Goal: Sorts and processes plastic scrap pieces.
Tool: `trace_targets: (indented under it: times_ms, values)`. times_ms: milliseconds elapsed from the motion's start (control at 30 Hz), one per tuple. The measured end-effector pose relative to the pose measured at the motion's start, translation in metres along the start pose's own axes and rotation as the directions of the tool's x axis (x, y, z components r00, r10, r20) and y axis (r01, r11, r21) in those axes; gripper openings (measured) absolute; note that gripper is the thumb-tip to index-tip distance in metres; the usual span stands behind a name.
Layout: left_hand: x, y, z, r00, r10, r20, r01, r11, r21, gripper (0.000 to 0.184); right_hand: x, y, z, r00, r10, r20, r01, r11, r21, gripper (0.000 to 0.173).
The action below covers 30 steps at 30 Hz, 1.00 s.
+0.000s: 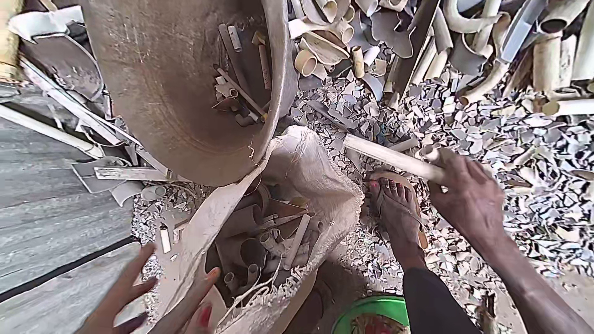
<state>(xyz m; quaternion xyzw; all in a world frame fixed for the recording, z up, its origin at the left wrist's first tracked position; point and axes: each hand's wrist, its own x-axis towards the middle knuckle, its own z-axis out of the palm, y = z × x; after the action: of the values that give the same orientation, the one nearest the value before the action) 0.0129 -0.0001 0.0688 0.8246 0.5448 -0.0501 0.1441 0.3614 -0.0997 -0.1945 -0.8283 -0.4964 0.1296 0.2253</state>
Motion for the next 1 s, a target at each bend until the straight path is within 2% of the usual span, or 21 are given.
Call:
trace_targets:
  times_ms: [67, 133, 233, 333, 400, 500, 567, 600, 633, 733, 767, 833, 900, 933, 1000]
  values:
    - [0.003, 0.002, 0.005, 0.992, -0.031, 0.122, 0.032, 0.999, -0.01, 0.029, 0.015, -0.003, -0.017, 0.992, -0.095, -0.078, 0.094, 0.996, -0.009, 0.042]
    - [0.003, 0.006, 0.007, 0.986, -0.029, 0.165, 0.029, 1.0, 0.0, 0.035, 0.038, -0.012, -0.027, 0.966, -0.238, -0.096, 0.241, 0.97, 0.019, 0.037]
    - [0.004, 0.012, 0.003, 0.988, -0.018, 0.153, 0.029, 0.997, -0.072, 0.051, 0.069, -0.037, -0.014, 0.877, -0.473, -0.083, 0.479, 0.873, 0.092, 0.037]
    - [0.006, 0.014, 0.002, 0.994, -0.035, 0.108, 0.055, 0.981, -0.188, 0.063, 0.078, -0.077, 0.016, 0.782, -0.623, -0.029, 0.617, 0.765, 0.187, 0.039]
    - [0.008, 0.019, 0.003, 0.991, -0.086, 0.104, 0.105, 0.977, -0.187, 0.067, 0.069, -0.108, 0.035, 0.714, -0.7, -0.035, 0.682, 0.682, 0.262, 0.037]
    - [0.007, 0.024, 0.005, 0.988, -0.081, 0.134, 0.103, 0.98, -0.17, 0.065, 0.022, -0.162, 0.054, 0.553, -0.829, -0.086, 0.766, 0.465, 0.444, 0.027]
    - [0.008, 0.024, 0.004, 0.981, -0.014, 0.196, 0.046, 0.986, -0.16, 0.062, -0.012, -0.183, 0.058, 0.397, -0.917, -0.039, 0.748, 0.298, 0.593, 0.026]
    - [0.009, 0.024, 0.004, 0.974, 0.017, 0.225, 0.022, 0.985, -0.172, 0.06, -0.019, -0.185, 0.057, 0.323, -0.946, 0.001, 0.724, 0.248, 0.643, 0.025]
    - [0.008, 0.024, 0.004, 0.968, 0.033, 0.248, 0.012, 0.983, -0.181, 0.058, -0.023, -0.184, 0.058, 0.297, -0.955, 0.024, 0.716, 0.239, 0.656, 0.023]
    - [0.003, 0.025, 0.005, 0.964, 0.04, 0.263, 0.009, 0.983, -0.182, 0.056, -0.014, -0.163, 0.063, 0.387, -0.906, 0.17, 0.629, 0.395, 0.67, 0.033]
    - [0.003, 0.024, 0.005, 0.964, 0.042, 0.263, 0.007, 0.983, -0.184, 0.057, -0.007, -0.153, 0.065, 0.441, -0.872, 0.212, 0.595, 0.46, 0.659, 0.031]
    - [0.003, 0.022, 0.005, 0.966, 0.043, 0.255, 0.007, 0.981, -0.192, 0.059, 0.016, -0.128, 0.068, 0.605, -0.761, 0.234, 0.549, 0.612, 0.569, 0.021]
    - [0.002, 0.021, 0.003, 0.966, 0.047, 0.254, 0.001, 0.982, -0.187, 0.062, 0.044, -0.094, 0.069, 0.793, -0.557, 0.246, 0.448, 0.807, 0.385, 0.018]
    - [0.001, 0.021, 0.002, 0.965, 0.045, 0.26, 0.004, 0.982, -0.186, 0.063, 0.056, -0.079, 0.066, 0.854, -0.44, 0.278, 0.371, 0.889, 0.269, 0.023]
    - [-0.001, 0.022, 0.002, 0.96, 0.028, 0.278, 0.021, 0.985, -0.174, 0.069, 0.066, -0.057, 0.058, 0.885, -0.252, 0.392, 0.273, 0.962, 0.001, 0.041]
